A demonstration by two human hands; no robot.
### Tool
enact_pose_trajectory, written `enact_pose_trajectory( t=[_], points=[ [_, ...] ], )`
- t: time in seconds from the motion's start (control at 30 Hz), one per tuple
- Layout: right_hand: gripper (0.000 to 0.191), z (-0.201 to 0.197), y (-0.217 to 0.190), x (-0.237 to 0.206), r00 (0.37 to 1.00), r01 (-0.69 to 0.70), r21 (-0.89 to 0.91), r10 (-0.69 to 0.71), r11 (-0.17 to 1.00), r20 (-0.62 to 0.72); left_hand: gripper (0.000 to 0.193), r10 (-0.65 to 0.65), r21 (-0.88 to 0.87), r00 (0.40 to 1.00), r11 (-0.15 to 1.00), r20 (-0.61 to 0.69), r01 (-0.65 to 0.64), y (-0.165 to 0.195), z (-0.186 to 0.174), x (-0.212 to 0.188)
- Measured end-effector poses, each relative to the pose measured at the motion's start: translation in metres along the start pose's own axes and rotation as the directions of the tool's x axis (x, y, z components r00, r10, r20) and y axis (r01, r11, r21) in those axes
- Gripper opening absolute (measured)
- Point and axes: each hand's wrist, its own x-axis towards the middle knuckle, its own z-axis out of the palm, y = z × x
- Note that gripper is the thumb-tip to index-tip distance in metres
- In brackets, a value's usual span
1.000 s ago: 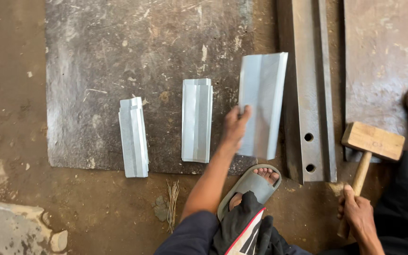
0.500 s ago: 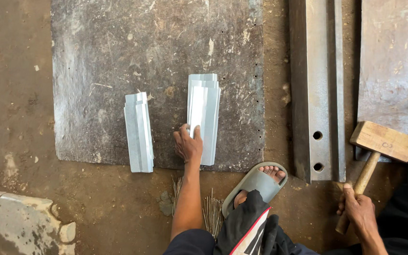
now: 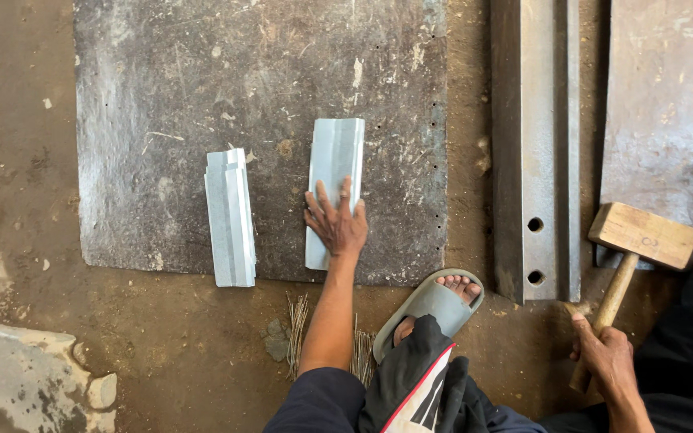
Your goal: The person places rectangular metal sheets on a metal bending jig and uses a wooden mallet to strike and bend them into a V-shape. The person repeatedly repositions the sheets and strikes them along the bend line to form the desired shape.
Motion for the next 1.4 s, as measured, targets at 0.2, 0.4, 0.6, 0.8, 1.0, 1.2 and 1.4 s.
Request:
enact_pose_trajectory(
  t=[0.2,0.4,0.6,0.8,1.0,1.2,1.4],
  points=[
    [0.065,-0.022,-0.007,-0.018,0.999,-0.011,-0.16,0.006,0.987,-0.037,0.071,-0.109,-0.011,0.994,0.994,-0.02,0.109,-0.057,-0.002,0.03],
    [0.04,-0.032,-0.037,-0.058,0.996,0.042,0.308,-0.015,0.95,-0.087,0.075,-0.018,-0.047,0.996,0.999,-0.092,0.014,-0.093,-0.012,0.045],
    [0.025,-0.124,0.018,-0.098,0.96,0.167,0.639,0.022,0.751,-0.278,0.076,0.119,-0.442,0.974,0.876,-0.194,-0.195,-0.015,-0.052,-0.01],
    [0.026,-0.246,0.116,-0.118,0.893,0.16,0.573,0.13,0.804,-0.432,0.049,0.457,-0.959,0.851,0.222,0.26,0.173,0.073,-0.118,-0.101],
    [0.021,-0.266,0.132,-0.098,0.837,0.214,0.362,0.021,0.907,-0.547,0.066,0.882,-0.83,0.446,-0.131,0.152,0.542,0.054,-0.186,-0.167],
    [0.02,-0.24,0.058,-0.113,0.646,0.631,0.184,-0.38,0.753,-0.662,0.073,0.895,-0.793,0.297,0.094,0.332,0.602,0.061,-0.229,-0.194],
    [0.047,-0.08,-0.057,-0.075,0.908,0.202,0.855,-0.419,0.478,0.02,0.061,0.9,-0.816,0.101,0.331,0.424,0.474,0.083,-0.25,-0.212]
  ],
)
